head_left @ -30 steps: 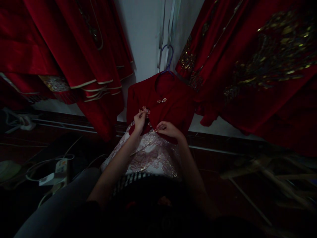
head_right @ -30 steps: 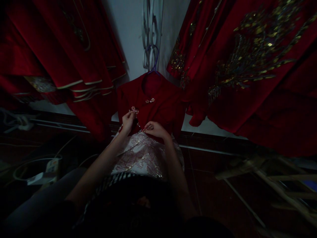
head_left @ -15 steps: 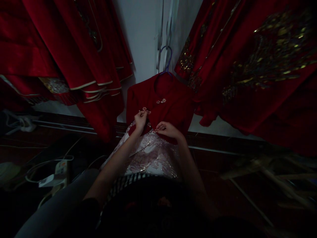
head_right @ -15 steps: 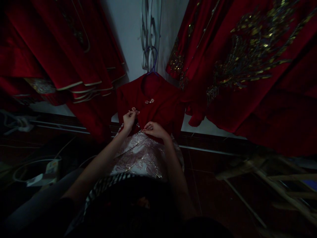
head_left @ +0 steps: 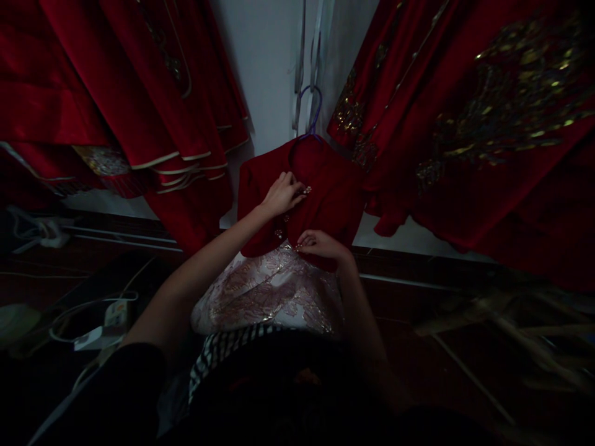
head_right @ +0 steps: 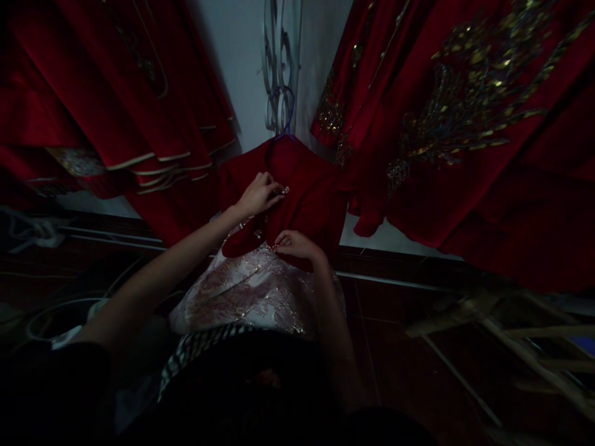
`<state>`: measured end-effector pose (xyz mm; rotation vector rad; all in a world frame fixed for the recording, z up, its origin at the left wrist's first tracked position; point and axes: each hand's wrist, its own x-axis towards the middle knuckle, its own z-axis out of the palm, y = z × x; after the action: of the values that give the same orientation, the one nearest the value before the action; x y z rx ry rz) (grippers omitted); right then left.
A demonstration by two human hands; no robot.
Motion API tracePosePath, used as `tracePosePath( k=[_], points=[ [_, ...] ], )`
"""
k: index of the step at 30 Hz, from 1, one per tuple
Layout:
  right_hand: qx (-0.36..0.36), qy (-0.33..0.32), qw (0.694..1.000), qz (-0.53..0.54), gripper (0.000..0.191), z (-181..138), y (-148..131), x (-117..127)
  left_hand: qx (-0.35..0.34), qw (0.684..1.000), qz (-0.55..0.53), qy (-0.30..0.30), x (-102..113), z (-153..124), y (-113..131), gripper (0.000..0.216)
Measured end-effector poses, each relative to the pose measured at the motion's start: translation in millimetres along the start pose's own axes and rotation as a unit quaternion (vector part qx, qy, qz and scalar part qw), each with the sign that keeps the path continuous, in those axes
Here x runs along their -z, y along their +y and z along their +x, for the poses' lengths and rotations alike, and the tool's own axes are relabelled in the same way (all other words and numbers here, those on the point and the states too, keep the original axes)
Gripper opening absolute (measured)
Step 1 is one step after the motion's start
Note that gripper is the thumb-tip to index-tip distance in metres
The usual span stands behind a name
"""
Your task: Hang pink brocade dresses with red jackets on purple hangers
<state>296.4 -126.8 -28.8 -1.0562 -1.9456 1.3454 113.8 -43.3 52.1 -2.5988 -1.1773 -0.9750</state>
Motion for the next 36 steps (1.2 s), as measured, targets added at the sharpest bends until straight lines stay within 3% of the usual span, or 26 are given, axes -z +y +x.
tracePosePath(
  k=[5,12,17,19,21,23,25,28,30,36],
  points=[
    [-0.006,0.007,1.000,0.018,0.024,0.0,-1.7,-2.4,-0.042,0.996,0.068,-0.026,1.5,14.4,3.5,0.032],
    [0.062,0.115,0.991,-0.020,0.027,-0.8,-18.5,4.3,-0.138,0.989,0.049,-0.016,6.7,14.2,0.1,0.028],
    [0.128,0.306,0.943,0.015,0.034,27.2,-51.6,33.4,-0.167,0.985,0.020,-0.038,12.0,15.2,-6.3,0.023],
    [0.155,0.347,0.925,0.023,0.041,50.5,-67.7,43.3,-0.150,0.988,0.024,-0.029,10.9,15.3,-5.6,0.024],
    [0.159,0.321,0.933,0.036,0.048,75.3,-80.4,46.0,-0.106,0.994,0.035,0.002,7.8,12.9,-2.5,0.027],
    [0.122,0.321,0.938,0.039,0.058,93.8,-86.1,41.1,-0.040,0.997,0.038,0.047,4.3,7.3,0.5,0.033],
    [0.064,0.385,0.921,-0.001,0.069,100.7,-83.7,32.2,0.036,0.994,0.029,0.100,2.8,-1.1,-0.2,0.041],
    [0.025,0.486,0.867,-0.104,0.082,90.4,-69.7,25.2,0.135,0.976,0.017,0.168,7.2,-15.0,-14.3,0.051],
    [0.018,0.520,0.840,-0.154,0.083,78.2,-60.0,31.2,0.178,0.964,0.012,0.196,13.6,-21.6,-31.1,0.055],
    [0.054,0.528,0.810,-0.250,0.064,58.7,-52.0,79.7,0.184,0.969,-0.035,0.161,18.5,-24.8,-66.5,0.085]
  ],
)
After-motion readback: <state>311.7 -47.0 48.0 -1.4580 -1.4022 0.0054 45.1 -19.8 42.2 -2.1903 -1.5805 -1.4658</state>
